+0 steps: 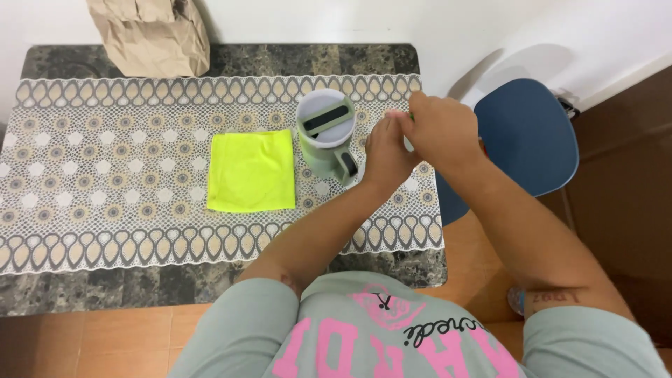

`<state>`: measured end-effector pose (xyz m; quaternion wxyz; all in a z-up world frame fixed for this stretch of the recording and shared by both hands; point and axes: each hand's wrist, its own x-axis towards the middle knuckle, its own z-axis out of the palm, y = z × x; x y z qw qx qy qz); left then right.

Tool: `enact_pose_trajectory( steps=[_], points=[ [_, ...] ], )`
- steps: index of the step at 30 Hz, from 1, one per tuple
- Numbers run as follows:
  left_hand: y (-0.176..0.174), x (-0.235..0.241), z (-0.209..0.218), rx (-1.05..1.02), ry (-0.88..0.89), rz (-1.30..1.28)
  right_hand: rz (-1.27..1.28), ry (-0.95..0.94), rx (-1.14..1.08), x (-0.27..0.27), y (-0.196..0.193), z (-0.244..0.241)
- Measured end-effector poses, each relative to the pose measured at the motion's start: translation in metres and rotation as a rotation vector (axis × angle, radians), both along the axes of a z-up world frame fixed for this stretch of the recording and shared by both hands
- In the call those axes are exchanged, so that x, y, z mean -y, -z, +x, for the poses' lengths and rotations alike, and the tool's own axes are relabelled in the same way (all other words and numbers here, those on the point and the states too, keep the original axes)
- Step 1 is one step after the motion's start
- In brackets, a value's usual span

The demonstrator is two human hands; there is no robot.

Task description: Cleaning the kitchen area by clearing a table, organizing bottles, and rinsing dishes in the sink.

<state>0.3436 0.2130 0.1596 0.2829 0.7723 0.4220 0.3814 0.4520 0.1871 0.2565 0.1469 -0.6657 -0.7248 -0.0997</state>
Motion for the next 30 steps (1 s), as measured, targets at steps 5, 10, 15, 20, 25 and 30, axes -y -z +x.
enact_pose_trajectory(
  steps=[5, 10, 15, 20, 25, 30],
  points=[
    [-0.007, 0.047, -0.035, -0.020, 0.037, 0.239, 0.105, -0.117, -0.378, 0.023, 0.018, 0.007],
    [0.037, 0.092, -0.121, 0.038, 0.271, 0.135, 0.034, -0.347, -1.099, 0.024, 0.089, 0.022],
    [0.088, 0.073, -0.212, -0.128, -0.180, -0.117, -0.231, -0.310, -1.268, 0.043, 0.053, 0.013],
    [0.114, 0.047, -0.301, -0.299, -0.516, -0.162, -0.470, -0.291, -1.290, 0.030, 0.041, -0.009],
    [0.129, 0.025, -0.353, -0.421, -0.666, -0.175, -0.657, -0.157, -1.329, 0.018, 0.042, -0.040],
    [0.136, -0.003, -0.364, -0.498, -0.682, -0.345, -0.818, -0.222, -1.498, 0.008, 0.082, -0.054]
  ],
)
